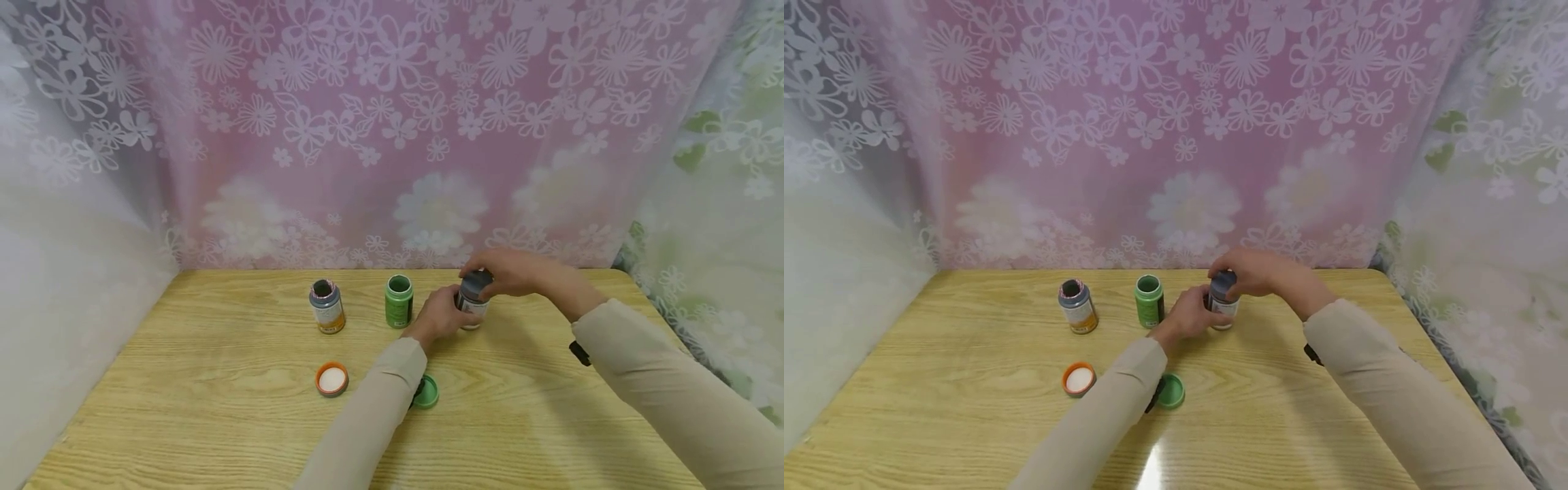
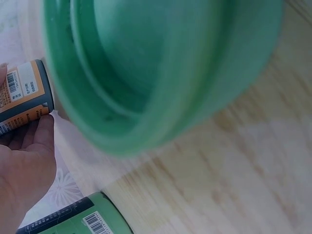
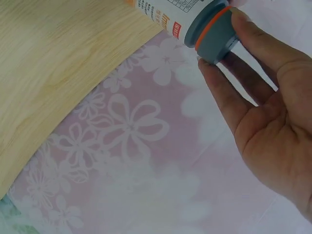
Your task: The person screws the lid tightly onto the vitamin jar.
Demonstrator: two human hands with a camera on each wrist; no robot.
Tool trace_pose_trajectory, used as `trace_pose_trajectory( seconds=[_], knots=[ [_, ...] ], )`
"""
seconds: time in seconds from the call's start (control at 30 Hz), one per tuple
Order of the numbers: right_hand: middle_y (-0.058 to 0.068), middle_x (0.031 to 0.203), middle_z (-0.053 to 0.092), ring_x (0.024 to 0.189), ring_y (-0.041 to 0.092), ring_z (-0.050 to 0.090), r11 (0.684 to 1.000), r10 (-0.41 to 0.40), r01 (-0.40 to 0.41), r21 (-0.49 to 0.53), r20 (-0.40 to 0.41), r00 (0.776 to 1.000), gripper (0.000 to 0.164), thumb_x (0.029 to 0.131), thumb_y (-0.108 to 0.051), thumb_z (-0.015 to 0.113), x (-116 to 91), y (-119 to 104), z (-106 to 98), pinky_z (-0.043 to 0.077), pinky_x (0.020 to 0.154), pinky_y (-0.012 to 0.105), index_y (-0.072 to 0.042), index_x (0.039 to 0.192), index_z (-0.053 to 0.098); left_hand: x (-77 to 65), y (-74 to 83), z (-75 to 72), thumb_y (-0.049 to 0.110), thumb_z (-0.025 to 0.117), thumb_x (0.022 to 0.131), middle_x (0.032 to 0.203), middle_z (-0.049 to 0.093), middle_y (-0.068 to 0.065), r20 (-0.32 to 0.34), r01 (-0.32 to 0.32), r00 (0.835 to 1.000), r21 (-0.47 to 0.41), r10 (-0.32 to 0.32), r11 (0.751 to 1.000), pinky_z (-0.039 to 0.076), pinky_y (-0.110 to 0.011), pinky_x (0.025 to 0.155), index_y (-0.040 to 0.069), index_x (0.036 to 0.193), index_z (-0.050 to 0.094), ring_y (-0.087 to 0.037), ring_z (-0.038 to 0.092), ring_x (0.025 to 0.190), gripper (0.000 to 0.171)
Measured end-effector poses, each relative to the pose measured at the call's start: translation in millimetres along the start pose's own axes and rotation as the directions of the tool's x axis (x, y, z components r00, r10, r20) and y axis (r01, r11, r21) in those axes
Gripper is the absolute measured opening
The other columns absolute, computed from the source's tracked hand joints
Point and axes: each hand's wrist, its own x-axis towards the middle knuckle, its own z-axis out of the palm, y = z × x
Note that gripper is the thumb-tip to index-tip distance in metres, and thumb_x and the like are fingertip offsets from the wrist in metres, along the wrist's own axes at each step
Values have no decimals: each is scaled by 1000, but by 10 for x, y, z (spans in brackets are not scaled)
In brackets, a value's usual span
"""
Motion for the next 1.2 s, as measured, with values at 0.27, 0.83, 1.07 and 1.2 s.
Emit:
trace_pose_trajectory(
  seconds=[0.27, 0.83, 1.07, 1.2],
  knots=[
    [7, 109, 56, 90, 19, 55, 991, 123, -124, -56, -27, 992, 46, 79, -27, 68, 42, -53, 18, 46, 72, 36, -7, 118, 56, -1, 5, 12, 37, 73, 72, 96, 58, 8, -4, -10, 1000, -17, 10, 1000, 45, -26, 72, 16, 117, 52, -6, 55, 82, 54],
    [2, 69, 53, 56, 16, 50, 934, 316, -339, -116, -180, 931, 50, 76, -54, 61, 92, -172, 124, 41, 48, 29, -5, 87, 57, -23, 6, 36, 36, 73, 71, 106, 55, 6, -14, 7, 1000, -37, -8, 999, 44, -26, 76, 22, 126, 47, -9, 53, 91, 62],
    [13, 109, 57, 88, 28, 57, 937, 254, -294, -188, -210, 944, 58, 84, -57, 45, 42, -117, 158, 46, 67, 43, -8, 114, 56, 4, -13, 48, 37, 73, 72, 103, 57, 7, -8, -20, 1000, -6, 20, 1000, 45, -25, 75, 17, 122, 50, -8, 55, 88, 59],
    [14, 130, 42, 115, 33, 41, 987, 20, -40, -156, -128, 992, 46, 87, -34, 57, -24, -52, 103, 36, 88, 48, -10, 125, 50, 1, -13, 30, 38, 72, 73, 99, 57, 7, -13, -18, 1000, 12, 19, 1000, 45, -26, 73, 16, 121, 50, -8, 55, 85, 58]
  ],
)
